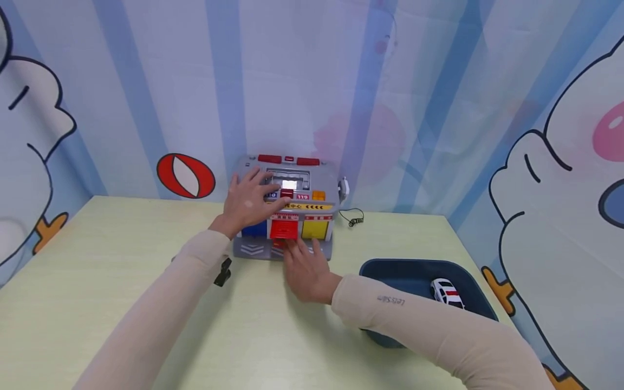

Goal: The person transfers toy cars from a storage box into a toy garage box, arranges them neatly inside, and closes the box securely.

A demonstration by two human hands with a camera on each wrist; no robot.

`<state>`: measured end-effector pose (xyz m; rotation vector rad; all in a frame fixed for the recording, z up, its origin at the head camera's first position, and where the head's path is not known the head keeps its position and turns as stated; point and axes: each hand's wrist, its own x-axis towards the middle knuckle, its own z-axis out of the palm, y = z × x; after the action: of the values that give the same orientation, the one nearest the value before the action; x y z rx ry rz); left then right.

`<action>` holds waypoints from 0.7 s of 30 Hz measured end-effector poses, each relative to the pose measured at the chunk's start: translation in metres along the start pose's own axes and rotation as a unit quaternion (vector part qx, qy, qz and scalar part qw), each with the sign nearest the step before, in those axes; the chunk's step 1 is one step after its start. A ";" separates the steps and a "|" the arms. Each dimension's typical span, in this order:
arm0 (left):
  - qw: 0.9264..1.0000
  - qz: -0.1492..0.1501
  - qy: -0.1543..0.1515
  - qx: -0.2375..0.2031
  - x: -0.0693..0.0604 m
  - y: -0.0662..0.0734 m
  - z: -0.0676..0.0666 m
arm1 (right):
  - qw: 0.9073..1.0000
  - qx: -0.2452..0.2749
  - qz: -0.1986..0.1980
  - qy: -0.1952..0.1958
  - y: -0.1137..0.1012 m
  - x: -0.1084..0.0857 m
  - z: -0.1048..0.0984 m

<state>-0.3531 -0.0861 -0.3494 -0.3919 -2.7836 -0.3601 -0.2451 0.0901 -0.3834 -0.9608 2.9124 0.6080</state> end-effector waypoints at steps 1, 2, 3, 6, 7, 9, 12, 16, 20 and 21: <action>1.000 0.000 -0.001 -0.001 0.000 0.000 0.000 | 1.000 0.004 0.001 0.002 0.000 0.001 0.000; 1.000 -0.001 -0.002 -0.001 0.000 0.001 0.000 | 1.000 0.011 0.003 0.005 0.000 0.002 0.000; 1.000 -0.001 -0.003 -0.001 0.000 0.001 0.001 | 1.000 0.016 0.005 0.007 0.001 0.002 0.001; 1.000 -0.005 -0.005 0.003 0.000 0.001 0.001 | 0.999 0.033 0.010 0.013 0.001 0.005 0.001; 1.000 -0.005 -0.005 0.003 0.001 0.001 0.001 | 0.999 0.037 0.012 0.013 0.002 0.005 0.001; 1.000 -0.005 -0.006 0.005 0.001 0.001 0.001 | 0.999 0.041 0.017 0.010 0.002 0.007 0.001; 1.000 -0.004 -0.007 0.006 0.001 0.001 0.001 | 0.999 0.040 0.020 -0.001 0.003 0.010 0.002; 1.000 -0.006 -0.007 0.006 0.001 0.000 0.001 | 0.999 0.037 0.024 -0.012 0.003 0.015 0.001; 1.000 -0.006 -0.006 0.006 0.001 0.000 0.000 | 0.999 0.038 0.028 -0.018 0.003 0.020 0.001; 1.000 -0.005 -0.006 0.007 0.001 0.000 0.000 | 0.999 0.038 0.029 -0.019 0.004 0.021 0.001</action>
<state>-0.3544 -0.0859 -0.3495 -0.3771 -2.7990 -0.3430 -0.2642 0.0813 -0.3863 -0.8508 2.9156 0.5067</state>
